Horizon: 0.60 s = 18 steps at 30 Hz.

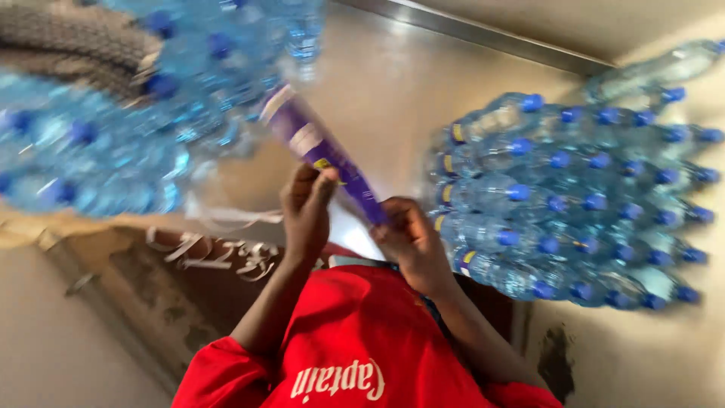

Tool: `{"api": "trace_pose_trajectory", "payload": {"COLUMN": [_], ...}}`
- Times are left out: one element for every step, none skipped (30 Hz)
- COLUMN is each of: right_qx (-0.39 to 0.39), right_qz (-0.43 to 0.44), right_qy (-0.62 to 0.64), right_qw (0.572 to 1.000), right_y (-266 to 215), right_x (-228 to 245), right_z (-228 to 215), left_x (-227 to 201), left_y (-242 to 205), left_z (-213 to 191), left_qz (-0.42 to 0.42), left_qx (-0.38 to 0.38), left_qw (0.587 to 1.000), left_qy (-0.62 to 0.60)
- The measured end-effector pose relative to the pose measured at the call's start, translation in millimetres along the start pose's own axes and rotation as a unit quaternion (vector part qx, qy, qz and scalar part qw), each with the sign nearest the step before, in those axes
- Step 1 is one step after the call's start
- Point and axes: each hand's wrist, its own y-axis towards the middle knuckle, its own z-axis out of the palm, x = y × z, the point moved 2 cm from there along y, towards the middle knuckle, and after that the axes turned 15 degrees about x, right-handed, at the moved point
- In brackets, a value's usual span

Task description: The person repeatedly picks up plastic water bottles and wraps them with purple and white labels. They tear off strips of the label, wrap it around the bottle's body, and then place the labeled bottle onto a stack on the right side of the table.

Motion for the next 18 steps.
{"api": "trace_pose_trajectory", "payload": {"right_qx": [-0.021, 0.037, 0.095, 0.083, 0.04, 0.004, -0.001, -0.06, -0.114, -0.108, -0.202, -0.282, -0.271, -0.317, -0.342, -0.333, -0.315, -0.301], "right_qz": [0.004, 0.017, 0.031, 0.037, 0.002, -0.033, -0.027, -0.001, 0.026, 0.031, -0.022, -0.083, -0.08, 0.093, 0.266, 0.273, 0.288, 0.3], "right_qy": [-0.004, -0.03, -0.056, -0.056, -0.1, -0.144, -0.144, -0.355, -0.549, -0.548, -0.609, -0.658, -0.659, -0.594, -0.51, -0.51, -0.479, -0.449], "right_qw": [1.0, 0.999, 0.993, 0.994, 0.994, 0.989, 0.989, 0.933, 0.828, 0.829, 0.767, 0.693, 0.697, 0.733, 0.743, 0.745, 0.767, 0.786], "right_y": [-2, -3, -5, 2, 9, 19, 33, 45, 56, 44, 48, 82, 84, 85, 85, 93, 101, 107], "right_x": [6, 13, 19, 40, 62, 84, 91, 105, 124, 71, 50, 34, 38, 33, 25, 21, 16, 16], "right_z": [-19, -36, -52, -87, -123, -158, -220, -281, -340, -475, -598, -691, -716, -744, -770, -772, -772, -774], "left_x": [-11, -22, -33, -29, -25, -22, -34, -46, -58, -52, -45, -40, -42, -48, -54, -59, -66, -71], "left_y": [10, 21, 33, 35, 39, 42, 43, 43, 43, 39, 36, 29, 26, 22, 17, 16, 14, 15], "left_z": [13, 25, 37, 36, 35, 30, 37, 42, 46, 34, 20, 5, 0, -7, -13, -17, -21, -25], "left_qz": [-0.012, 0.0, 0.011, 0.001, -0.023, -0.044, -0.051, -0.085, -0.118, -0.124, -0.154, -0.185, -0.191, -0.19, -0.19, -0.198, -0.206, -0.212], "left_qx": [0.015, 0.02, 0.025, 0.032, 0.049, 0.06, 0.062, 0.053, 0.044, 0.039, 0.015, -0.015, -0.024, -0.047, -0.069, -0.075, -0.099, -0.119], "left_qw": [1.0, 0.999, 0.999, 0.998, 0.997, 0.995, 0.994, 0.995, 0.986, 0.985, 0.978, 0.968, 0.966, 0.962, 0.957, 0.955, 0.946, 0.937], "left_qy": [-0.01, -0.028, -0.046, -0.053, -0.06, -0.064, -0.068, 0.022, 0.112, 0.111, 0.141, 0.171, 0.17, 0.189, 0.207, 0.209, 0.231, 0.25]}}
